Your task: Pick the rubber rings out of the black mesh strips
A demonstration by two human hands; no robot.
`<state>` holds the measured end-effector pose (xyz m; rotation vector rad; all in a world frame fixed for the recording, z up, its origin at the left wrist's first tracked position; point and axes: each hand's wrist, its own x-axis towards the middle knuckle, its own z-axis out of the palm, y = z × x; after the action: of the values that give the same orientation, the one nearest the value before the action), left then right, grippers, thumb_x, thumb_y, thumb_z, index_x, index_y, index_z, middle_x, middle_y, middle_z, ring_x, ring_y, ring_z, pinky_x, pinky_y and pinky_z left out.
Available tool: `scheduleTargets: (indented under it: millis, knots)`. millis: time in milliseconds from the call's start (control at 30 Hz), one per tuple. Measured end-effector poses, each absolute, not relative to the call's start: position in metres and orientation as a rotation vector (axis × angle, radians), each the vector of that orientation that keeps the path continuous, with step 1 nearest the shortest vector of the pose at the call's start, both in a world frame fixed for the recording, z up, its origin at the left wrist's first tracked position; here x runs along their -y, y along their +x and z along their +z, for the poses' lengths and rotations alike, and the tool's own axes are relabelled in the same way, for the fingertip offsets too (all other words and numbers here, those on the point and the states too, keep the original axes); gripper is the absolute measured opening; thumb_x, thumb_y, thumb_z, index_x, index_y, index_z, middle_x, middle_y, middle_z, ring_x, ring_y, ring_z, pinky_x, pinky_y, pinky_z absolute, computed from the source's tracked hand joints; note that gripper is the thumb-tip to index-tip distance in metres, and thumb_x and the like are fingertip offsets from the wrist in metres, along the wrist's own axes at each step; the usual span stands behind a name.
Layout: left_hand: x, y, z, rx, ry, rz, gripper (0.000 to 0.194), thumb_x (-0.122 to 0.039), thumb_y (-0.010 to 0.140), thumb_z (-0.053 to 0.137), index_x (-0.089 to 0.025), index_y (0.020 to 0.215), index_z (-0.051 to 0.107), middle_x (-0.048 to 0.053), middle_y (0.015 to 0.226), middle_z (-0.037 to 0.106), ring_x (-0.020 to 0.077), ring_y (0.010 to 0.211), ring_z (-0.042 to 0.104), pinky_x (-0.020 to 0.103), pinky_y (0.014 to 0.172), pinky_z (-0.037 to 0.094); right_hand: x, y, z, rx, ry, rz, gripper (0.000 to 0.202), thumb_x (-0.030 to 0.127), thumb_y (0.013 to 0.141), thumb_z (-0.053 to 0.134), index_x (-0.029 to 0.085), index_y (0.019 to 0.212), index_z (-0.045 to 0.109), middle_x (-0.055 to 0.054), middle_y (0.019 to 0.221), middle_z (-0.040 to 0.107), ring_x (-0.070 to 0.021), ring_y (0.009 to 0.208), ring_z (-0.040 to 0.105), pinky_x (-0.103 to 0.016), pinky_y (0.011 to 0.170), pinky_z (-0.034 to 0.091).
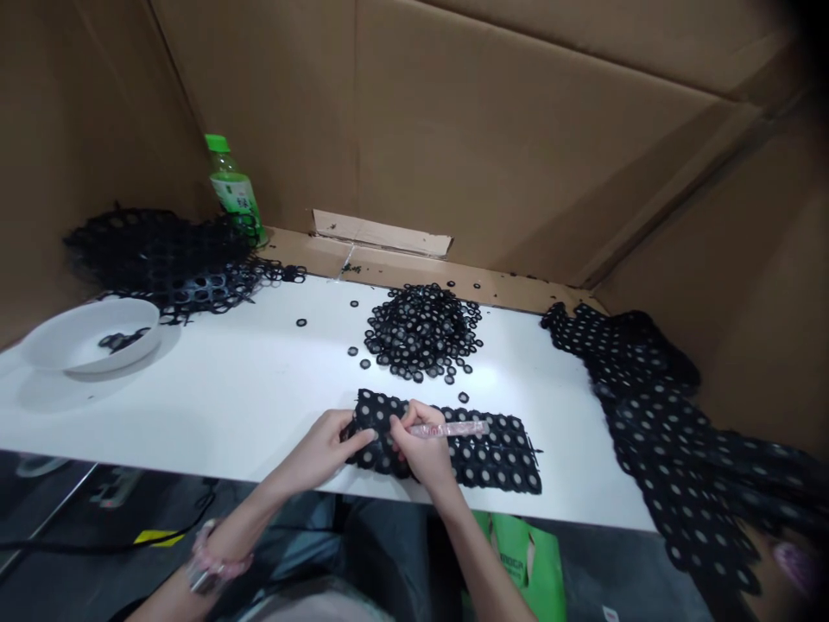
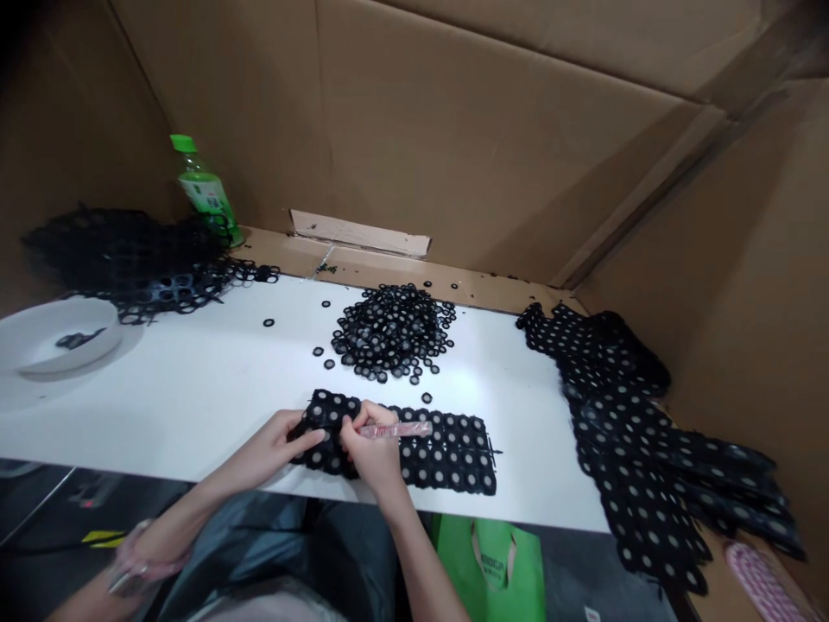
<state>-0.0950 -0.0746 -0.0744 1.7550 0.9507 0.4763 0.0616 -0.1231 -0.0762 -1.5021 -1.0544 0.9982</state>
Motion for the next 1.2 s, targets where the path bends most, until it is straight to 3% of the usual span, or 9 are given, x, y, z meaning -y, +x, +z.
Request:
scheduleTargets:
  millis: [467, 733, 933, 1200]
  knots:
    - [0.0748, -0.0955, -0.0726, -0.943, 1.756, 0.459, 0.035, -0.042, 0.080, 0.046, -0.011, 0.070, 0.058, 0.000, 0.065, 0.055, 0.0136, 0.062, 0.046, 0.021, 0.057, 0.038, 0.1234, 0.0618, -0.0782, 1.008, -1.470, 1.028, 0.030, 0.029, 0.072, 0.055, 0.021, 0.052, 0.034, 0.006, 0.039, 0.046, -0.0065, 0.029, 0.039, -0.017, 0.030, 0.025]
    - [0.0780, -0.0975, -0.0679, -0.916, 1.808, 0.485, 0.034, -0.041, 0.080, 0.046, -0.011, 0.076, 0.062, 0.001, 0.067, 0.057, 0.0147, 0.064, 0.047, 0.023, 0.061, 0.040, 0.1243, 0.0548, -0.0735, 1.399, -1.542, 0.646, 0.033, 0.018, 0.070, 0.051, 0.020, 0.047, 0.028, 0.007, 0.042, 0.031, -0.0070, 0.041, 0.031, -0.022, 0.046, 0.030]
    - [0.0746, -0.0995, -0.0713, -0.934, 1.833, 0.453, 0.035, -0.042, 0.081, 0.045, -0.011, 0.074, 0.060, 0.001, 0.069, 0.058, 0.0151, 0.066, 0.048, 0.022, 0.060, 0.039, 0.1217, 0.0596, -0.0775, 1.015, -1.424, 1.046, 0.029, 0.027, 0.072, 0.053, 0.022, 0.052, 0.032, 0.008, 0.039, 0.043, -0.0070, 0.030, 0.037, -0.018, 0.031, 0.026]
    - [0.0723, -0.1000, -0.0741, -0.927, 1.835, 0.432, 0.036, -0.044, 0.081, 0.045, -0.012, 0.069, 0.055, 0.000, 0.067, 0.055, 0.0140, 0.064, 0.046, 0.021, 0.057, 0.037, 0.1213, 0.0590, -0.0768, 0.991, -1.414, 1.080, 0.028, 0.025, 0.071, 0.055, 0.021, 0.052, 0.034, 0.007, 0.039, 0.046, -0.0062, 0.029, 0.038, -0.017, 0.029, 0.026]
